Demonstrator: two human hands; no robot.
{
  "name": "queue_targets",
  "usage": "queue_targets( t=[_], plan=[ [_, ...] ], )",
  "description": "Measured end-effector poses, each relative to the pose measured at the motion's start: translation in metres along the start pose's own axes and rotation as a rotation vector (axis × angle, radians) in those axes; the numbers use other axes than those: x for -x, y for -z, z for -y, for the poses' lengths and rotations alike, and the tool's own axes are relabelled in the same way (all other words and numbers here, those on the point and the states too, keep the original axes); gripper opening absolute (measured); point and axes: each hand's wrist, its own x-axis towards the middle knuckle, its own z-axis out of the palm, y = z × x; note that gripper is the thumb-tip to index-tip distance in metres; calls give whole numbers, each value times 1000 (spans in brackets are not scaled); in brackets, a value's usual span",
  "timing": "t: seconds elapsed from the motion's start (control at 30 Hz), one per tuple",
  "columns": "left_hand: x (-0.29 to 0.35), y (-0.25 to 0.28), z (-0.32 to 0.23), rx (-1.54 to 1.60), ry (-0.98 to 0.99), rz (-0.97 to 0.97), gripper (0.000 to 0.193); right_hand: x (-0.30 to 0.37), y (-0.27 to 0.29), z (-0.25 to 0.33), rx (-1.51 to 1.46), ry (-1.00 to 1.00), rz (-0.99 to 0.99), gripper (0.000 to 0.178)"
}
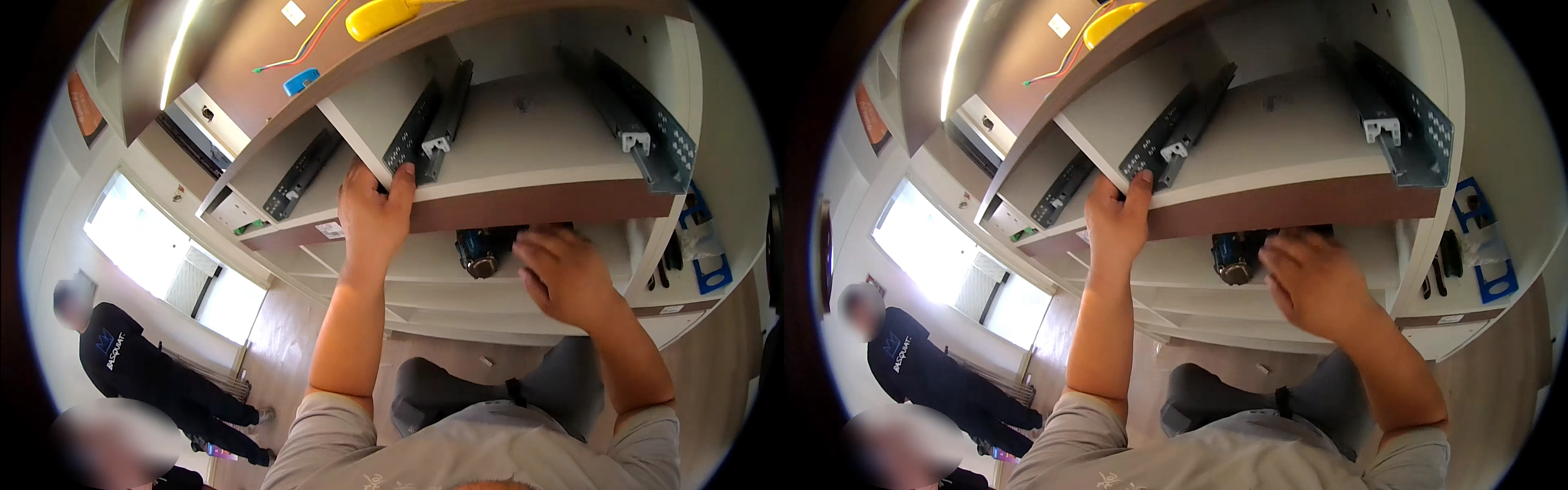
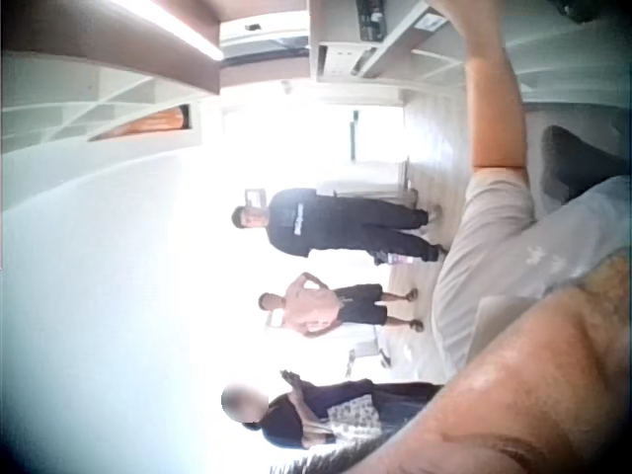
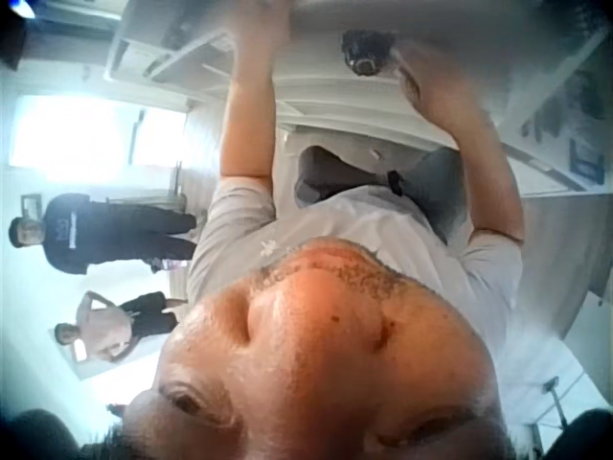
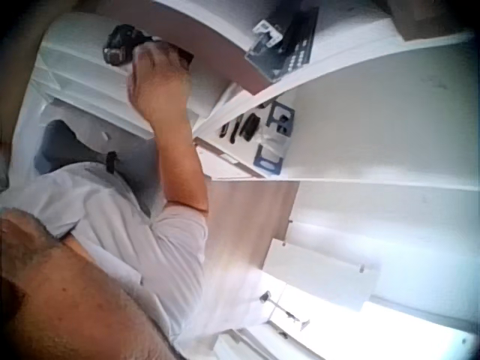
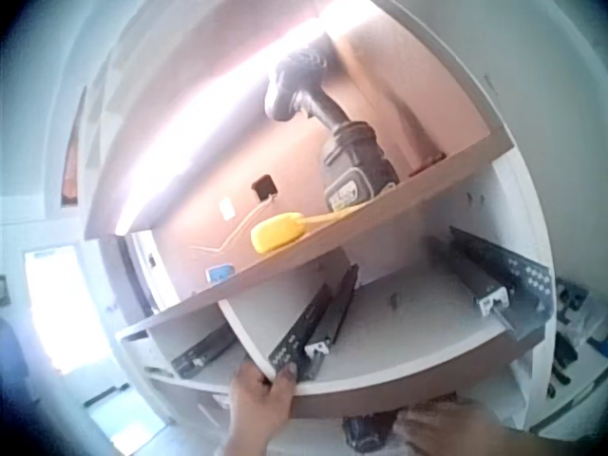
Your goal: The person uses a cordless drill to attach metal drawer slides to the interior sides of a white cabinet. They position the slides, align them with pre-drilled holes, and drive screws to secure them in place.
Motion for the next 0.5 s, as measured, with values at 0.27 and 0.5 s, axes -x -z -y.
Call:
queue_targets(
  t=[0.27, 0.5],
  plan=[
    [0, 1, 7, -12, -82, -31, 19, -43, -42, -33, 274, -152, 260, 55],
    [0, -4, 6, -45, -34, -35, 20, -58, -61, -38, 145, -118, 293, 56]
  ],
)
